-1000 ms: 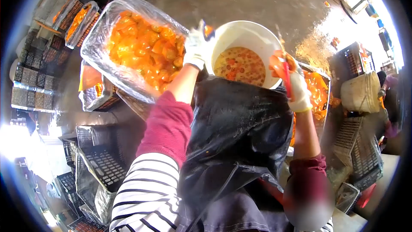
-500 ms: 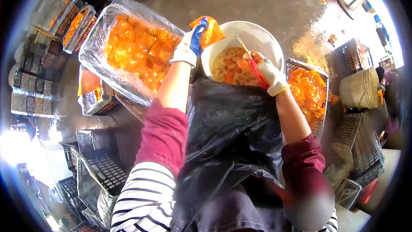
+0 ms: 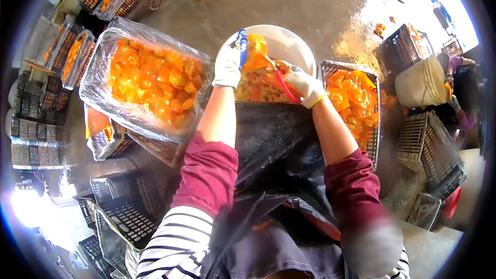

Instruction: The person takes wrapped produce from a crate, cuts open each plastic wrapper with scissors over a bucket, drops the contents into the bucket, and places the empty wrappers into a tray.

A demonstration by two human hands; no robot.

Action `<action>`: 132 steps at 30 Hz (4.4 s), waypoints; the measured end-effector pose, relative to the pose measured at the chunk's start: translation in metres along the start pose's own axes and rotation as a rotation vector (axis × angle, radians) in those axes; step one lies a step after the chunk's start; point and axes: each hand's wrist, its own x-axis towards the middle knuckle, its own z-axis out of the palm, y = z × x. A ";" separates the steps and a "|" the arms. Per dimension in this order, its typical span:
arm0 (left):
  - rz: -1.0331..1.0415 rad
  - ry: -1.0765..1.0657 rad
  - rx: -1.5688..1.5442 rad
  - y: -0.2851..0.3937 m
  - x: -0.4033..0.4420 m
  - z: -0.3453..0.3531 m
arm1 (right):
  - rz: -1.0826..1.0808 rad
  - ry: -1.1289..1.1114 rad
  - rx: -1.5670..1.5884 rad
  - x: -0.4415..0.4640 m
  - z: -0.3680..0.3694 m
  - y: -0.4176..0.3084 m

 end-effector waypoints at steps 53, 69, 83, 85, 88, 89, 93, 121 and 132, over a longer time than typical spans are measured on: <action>0.188 -0.232 0.602 -0.012 0.006 -0.008 | 0.033 0.053 0.024 0.061 -0.023 0.082; 0.174 -0.406 -0.465 -0.015 0.003 -0.003 | 0.272 0.043 0.305 0.010 0.007 0.002; 0.076 -0.207 0.071 -0.042 0.023 0.007 | 0.306 0.124 0.138 0.004 0.007 -0.013; 0.046 -0.220 -0.075 -0.053 0.033 0.011 | 0.264 0.112 0.129 0.007 0.006 -0.006; -0.049 -0.328 -0.398 -0.017 0.013 0.003 | -0.038 0.368 -0.046 0.007 0.012 0.005; -0.091 -0.378 -0.525 0.004 0.002 -0.001 | -0.049 0.393 -0.201 0.012 0.008 0.013; 0.145 -0.310 0.209 0.007 -0.001 0.001 | -0.221 0.502 -0.704 0.037 -0.013 0.043; -0.283 -0.670 0.025 -0.028 0.010 -0.015 | 1.170 0.405 -1.012 -0.358 -0.168 0.117; -0.251 -0.747 0.144 -0.025 -0.004 -0.016 | 1.506 0.054 -1.185 -0.288 -0.191 0.157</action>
